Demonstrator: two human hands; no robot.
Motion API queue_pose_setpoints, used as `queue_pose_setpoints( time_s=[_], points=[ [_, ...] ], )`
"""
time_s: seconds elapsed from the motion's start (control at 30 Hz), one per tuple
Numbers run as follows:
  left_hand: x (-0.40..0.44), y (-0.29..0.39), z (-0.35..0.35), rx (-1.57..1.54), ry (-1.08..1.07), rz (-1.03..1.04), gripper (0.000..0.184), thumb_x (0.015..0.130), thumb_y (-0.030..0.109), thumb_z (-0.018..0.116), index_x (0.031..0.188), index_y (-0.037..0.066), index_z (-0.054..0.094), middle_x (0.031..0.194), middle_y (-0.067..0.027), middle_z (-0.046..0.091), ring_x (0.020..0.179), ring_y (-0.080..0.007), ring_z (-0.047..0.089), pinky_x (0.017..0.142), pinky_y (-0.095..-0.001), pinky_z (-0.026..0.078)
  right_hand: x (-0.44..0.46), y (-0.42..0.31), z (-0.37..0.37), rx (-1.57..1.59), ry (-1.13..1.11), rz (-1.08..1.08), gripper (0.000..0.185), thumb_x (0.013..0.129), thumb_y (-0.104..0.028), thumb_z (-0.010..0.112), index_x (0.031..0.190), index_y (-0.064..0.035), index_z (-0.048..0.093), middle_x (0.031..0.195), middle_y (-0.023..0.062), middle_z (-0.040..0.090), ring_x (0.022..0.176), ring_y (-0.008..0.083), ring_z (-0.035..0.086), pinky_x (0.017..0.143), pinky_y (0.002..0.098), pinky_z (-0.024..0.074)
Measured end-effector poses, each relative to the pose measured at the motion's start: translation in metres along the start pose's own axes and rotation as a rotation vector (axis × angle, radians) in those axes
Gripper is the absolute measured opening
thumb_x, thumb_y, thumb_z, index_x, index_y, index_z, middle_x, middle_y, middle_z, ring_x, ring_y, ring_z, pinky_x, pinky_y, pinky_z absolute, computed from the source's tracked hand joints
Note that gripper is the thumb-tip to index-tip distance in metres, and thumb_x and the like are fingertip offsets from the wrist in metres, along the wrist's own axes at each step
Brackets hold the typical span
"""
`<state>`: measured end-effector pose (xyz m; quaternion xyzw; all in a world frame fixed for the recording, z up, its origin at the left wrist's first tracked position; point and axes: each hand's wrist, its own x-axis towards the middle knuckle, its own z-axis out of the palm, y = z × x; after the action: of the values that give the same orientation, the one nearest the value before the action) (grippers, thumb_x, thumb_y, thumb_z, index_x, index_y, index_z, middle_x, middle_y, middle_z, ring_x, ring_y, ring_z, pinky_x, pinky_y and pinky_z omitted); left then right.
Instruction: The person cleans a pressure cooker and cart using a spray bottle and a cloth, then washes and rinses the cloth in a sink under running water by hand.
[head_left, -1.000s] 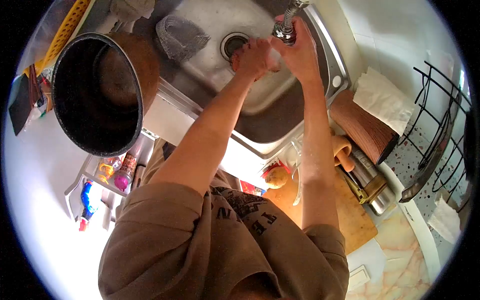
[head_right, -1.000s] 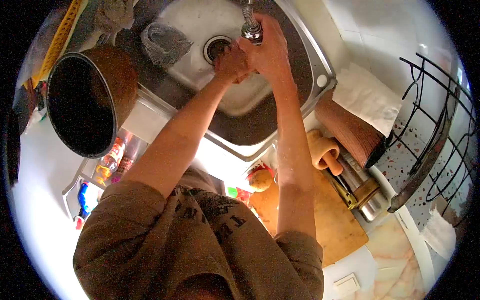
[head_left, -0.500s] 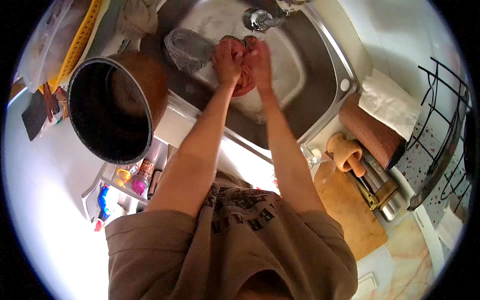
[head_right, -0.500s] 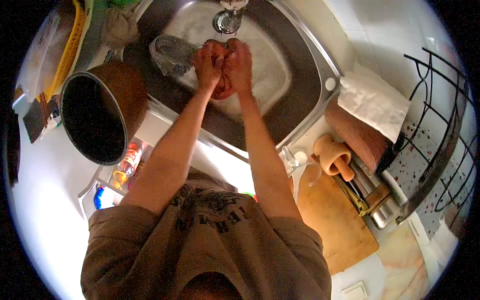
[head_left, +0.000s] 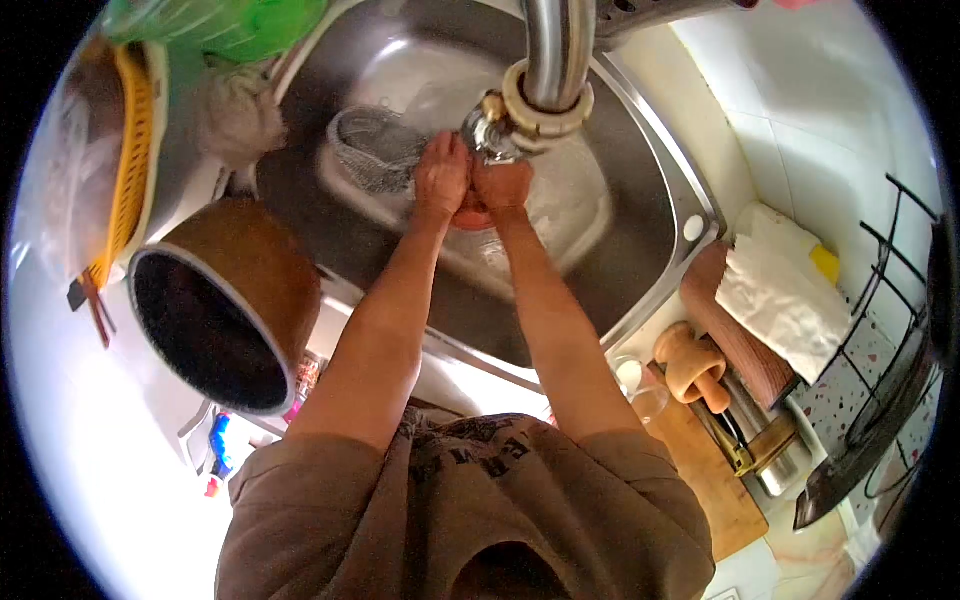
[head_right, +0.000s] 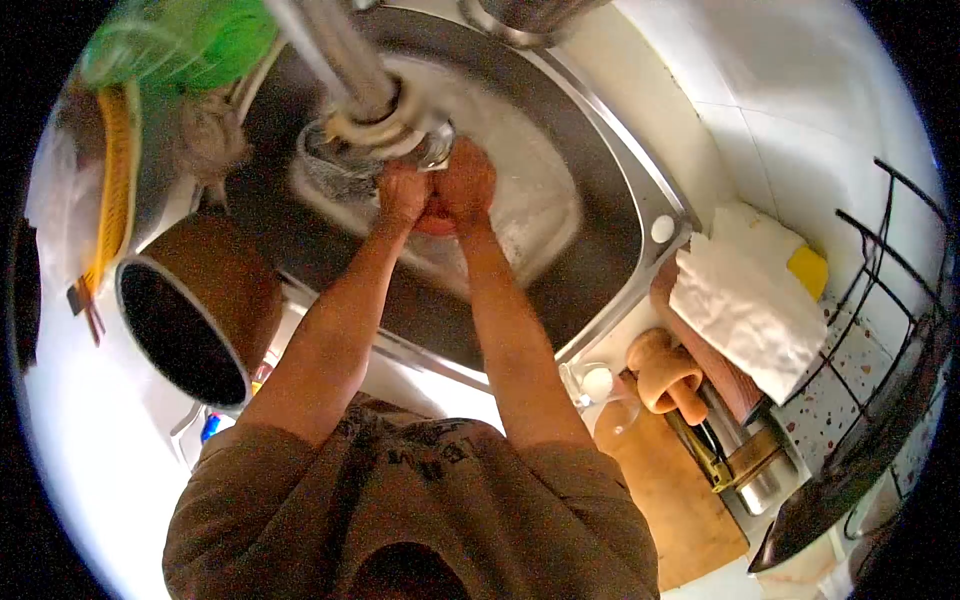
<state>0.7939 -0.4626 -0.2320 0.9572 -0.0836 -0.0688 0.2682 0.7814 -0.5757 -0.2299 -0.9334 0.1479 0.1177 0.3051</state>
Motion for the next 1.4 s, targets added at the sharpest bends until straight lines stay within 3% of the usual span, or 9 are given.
queue_pose_setpoints(
  time_s=[0.2,0.33,0.43,0.73,0.93,1.07,1.13,1.2,1.4],
  points=[
    [-0.011,0.036,-0.054,-0.275,0.401,0.229,0.023,0.090,0.026,0.055,0.103,0.007,0.058,0.107,-0.0144,0.058,0.097,-0.0371,0.054,0.084,-0.0477,0.044,-0.004,0.011,-0.063,0.650,-0.126,0.157,0.038,0.083,-0.033,0.060,0.112,-0.0084,0.062,0.116,0.0160,0.062,0.104,0.0324,0.059,0.085,0.0434,0.0447],
    [-0.026,0.000,0.010,-0.450,0.255,-0.450,0.025,0.082,0.009,0.061,0.107,0.004,0.057,0.106,-0.0181,0.056,0.105,-0.0366,0.049,0.090,-0.0466,0.041,-0.040,-0.008,0.009,-0.046,0.733,-0.257,0.020,0.085,-0.022,0.054,0.089,-0.0103,0.070,0.112,0.0117,0.062,0.124,0.0369,0.040,0.101,0.0574,0.0232],
    [-0.028,-0.017,0.019,-0.286,0.081,-0.299,0.035,0.085,0.015,0.058,0.120,0.010,0.054,0.105,-0.0171,0.058,0.114,-0.0363,0.046,0.093,-0.0464,0.041,-0.036,0.004,0.043,-0.312,0.090,-0.183,0.044,0.085,-0.034,0.056,0.121,-0.0085,0.057,0.120,0.0181,0.054,0.121,0.0360,0.042,0.101,0.0575,0.0197],
    [0.008,-0.090,-0.041,-0.381,0.490,-0.762,0.046,0.082,0.005,0.056,0.125,-0.005,0.045,0.125,-0.0253,0.051,0.117,-0.0394,0.048,0.101,-0.0447,0.036,0.024,-0.033,0.004,0.164,0.104,-0.141,0.043,0.086,-0.027,0.061,0.121,-0.0043,0.054,0.128,0.0157,0.048,0.122,0.0305,0.045,0.102,0.0459,0.0303],
    [-0.015,-0.039,-0.101,-0.276,0.527,-0.475,0.035,0.081,0.005,0.059,0.115,-0.002,0.053,0.111,-0.0208,0.056,0.105,-0.0350,0.053,0.096,-0.0444,0.040,0.013,-0.032,-0.090,1.313,-0.274,0.323,0.043,0.086,-0.022,0.065,0.121,-0.0015,0.052,0.134,0.0141,0.044,0.122,0.0268,0.046,0.102,0.0382,0.0374],
    [-0.013,0.009,-0.069,-0.591,0.310,-0.223,0.036,0.084,0.012,0.059,0.119,0.006,0.054,0.111,-0.0175,0.057,0.109,-0.0340,0.051,0.097,-0.0429,0.039,-0.018,0.034,-0.040,0.854,0.295,0.027,0.038,0.090,-0.020,0.058,0.124,-0.0043,0.054,0.141,0.0153,0.039,0.132,0.0289,0.036,0.109,0.0399,0.0287],
    [0.002,0.014,-0.016,-0.492,0.349,0.039,0.037,0.086,0.016,0.057,0.123,0.012,0.052,0.120,-0.0142,0.053,0.116,-0.0359,0.046,0.099,-0.0463,0.036,-0.007,0.064,0.023,0.618,0.254,-0.071,0.048,0.087,-0.027,0.061,0.129,-0.0063,0.050,0.144,0.0172,0.034,0.136,0.0310,0.029,0.111,0.0452,0.0221],
    [-0.006,0.009,0.009,-0.216,0.239,-0.026,0.044,0.088,0.019,0.055,0.131,0.016,0.048,0.132,-0.0127,0.043,0.121,-0.0374,0.040,0.099,-0.0515,0.033,-0.015,0.043,0.059,-0.235,0.288,-0.107,0.054,0.085,-0.031,0.063,0.131,-0.0076,0.047,0.146,0.0152,0.032,0.137,0.0353,0.024,0.111,0.0509,0.0178],
    [0.031,-0.035,0.053,0.022,-0.188,-0.053,0.053,0.088,0.024,0.056,0.139,0.019,0.040,0.143,-0.0132,0.035,0.130,-0.0380,0.033,0.103,-0.0511,0.030,0.022,0.063,0.083,0.625,0.267,-0.121,0.051,0.086,-0.035,0.060,0.130,-0.0137,0.048,0.132,0.0104,0.045,0.129,0.0369,0.034,0.107,0.0519,0.0259]
  ],
)
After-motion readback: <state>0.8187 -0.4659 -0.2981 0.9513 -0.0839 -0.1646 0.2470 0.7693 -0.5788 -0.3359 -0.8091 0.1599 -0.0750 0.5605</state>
